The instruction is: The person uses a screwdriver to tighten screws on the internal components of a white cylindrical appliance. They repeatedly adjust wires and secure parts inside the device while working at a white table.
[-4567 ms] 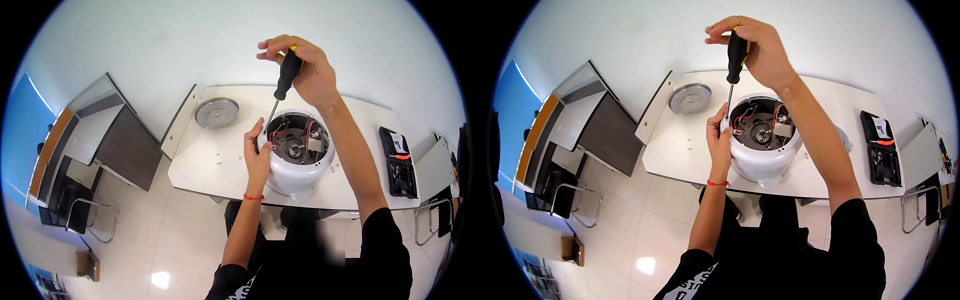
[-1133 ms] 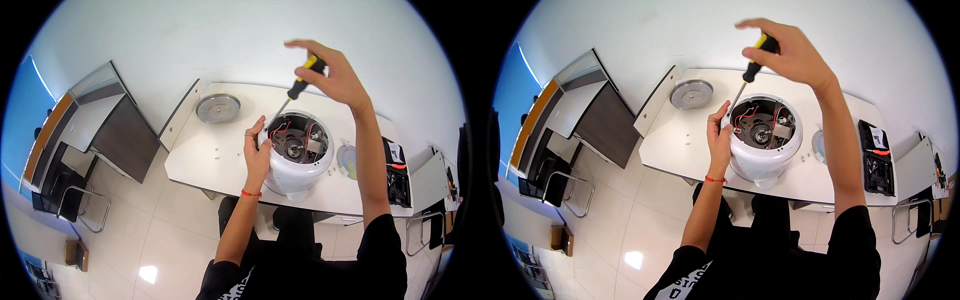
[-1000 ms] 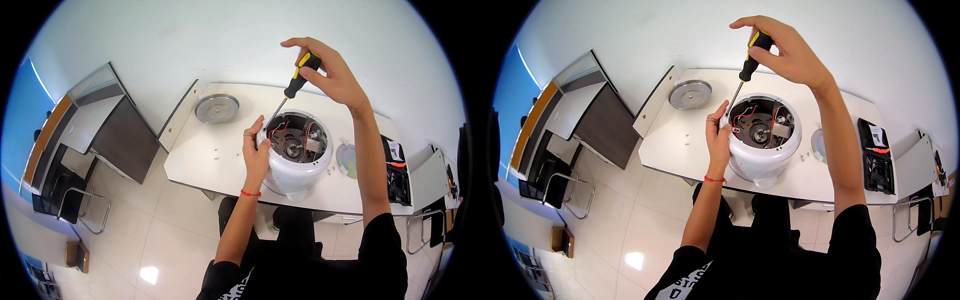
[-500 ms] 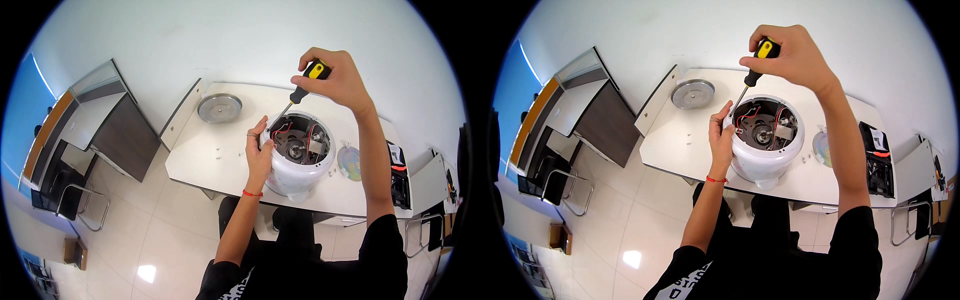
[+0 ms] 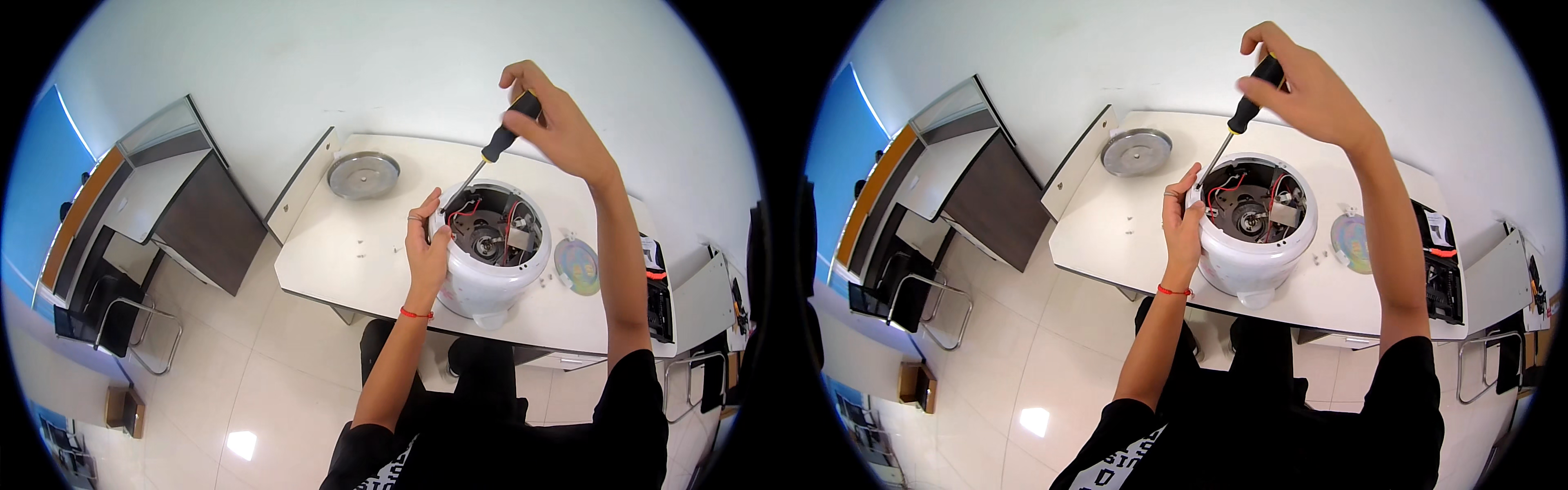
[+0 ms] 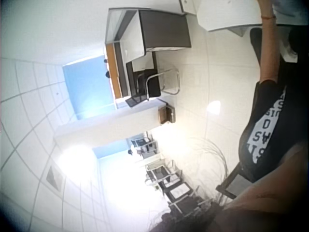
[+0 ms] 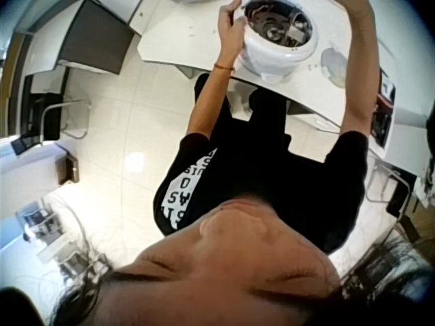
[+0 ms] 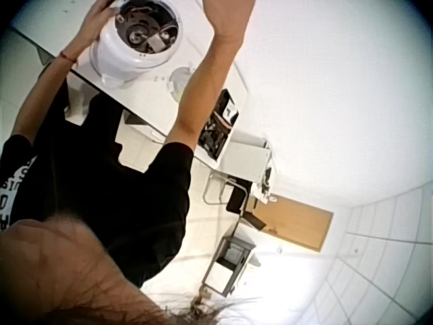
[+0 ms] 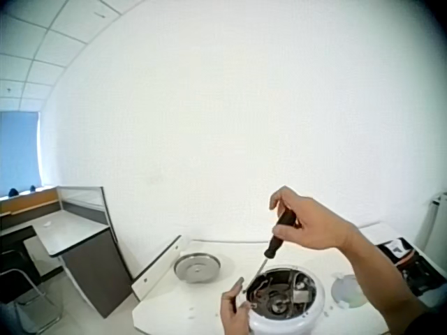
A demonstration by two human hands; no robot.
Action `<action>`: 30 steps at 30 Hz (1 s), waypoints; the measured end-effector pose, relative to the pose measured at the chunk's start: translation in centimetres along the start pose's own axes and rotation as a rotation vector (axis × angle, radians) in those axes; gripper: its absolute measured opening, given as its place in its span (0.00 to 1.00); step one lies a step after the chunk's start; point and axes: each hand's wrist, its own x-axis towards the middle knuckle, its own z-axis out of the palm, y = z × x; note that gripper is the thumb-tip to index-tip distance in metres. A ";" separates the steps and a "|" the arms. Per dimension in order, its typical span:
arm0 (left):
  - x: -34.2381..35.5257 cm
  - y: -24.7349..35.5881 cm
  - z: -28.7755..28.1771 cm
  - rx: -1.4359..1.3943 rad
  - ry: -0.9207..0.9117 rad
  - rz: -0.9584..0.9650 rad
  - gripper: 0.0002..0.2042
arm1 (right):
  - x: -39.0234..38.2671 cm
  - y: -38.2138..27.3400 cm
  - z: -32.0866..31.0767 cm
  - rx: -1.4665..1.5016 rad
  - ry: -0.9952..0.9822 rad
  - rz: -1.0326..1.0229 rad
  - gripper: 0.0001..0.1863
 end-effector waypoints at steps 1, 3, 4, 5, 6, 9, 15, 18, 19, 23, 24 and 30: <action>0.0 0.0 0.0 -0.002 -0.002 -0.003 0.21 | -0.2 0.9 0.0 0.169 0.045 -0.100 0.15; -0.1 0.0 -0.1 -0.003 -0.008 -0.002 0.21 | -0.1 1.1 -0.7 0.183 -0.071 -0.128 0.16; -0.1 -0.2 -0.3 -0.001 -0.012 0.004 0.21 | -0.1 0.7 -1.0 0.167 -0.096 -0.124 0.16; -0.1 -0.3 -0.5 0.000 -0.016 0.009 0.21 | 0.0 0.3 -1.3 0.150 -0.122 -0.120 0.16; -0.1 -0.3 -0.4 0.008 -0.020 0.020 0.21 | 0.1 0.0 -1.6 0.042 -0.129 -0.070 0.16; 0.0 -0.2 -0.2 0.016 -0.023 0.034 0.21 | 0.1 -0.7 -1.6 -0.179 -0.114 0.021 0.15; -0.1 0.2 0.1 -0.006 -0.015 -0.002 0.21 | 0.0 0.0 -0.2 0.059 -0.065 -0.175 0.14; 0.0 -0.2 -0.2 -0.009 -0.018 0.009 0.21 | 0.4 -0.3 -1.2 -0.081 -0.169 0.035 0.14; 0.0 -0.2 -0.2 -0.015 -0.016 0.005 0.21 | 0.5 -0.2 -1.3 -0.187 -0.204 0.123 0.14; 0.1 -0.7 -0.5 0.019 -0.013 0.015 0.21 | 0.4 -0.9 0.3 -0.058 -0.045 -0.090 0.13; 0.1 -0.5 -0.3 0.005 -0.013 0.006 0.21 | 0.7 -0.1 0.6 0.017 -0.025 -0.189 0.14; 0.0 0.2 -0.1 0.007 -0.009 -0.002 0.21 | 0.7 -2.6 -0.9 -0.185 -0.207 0.078 0.14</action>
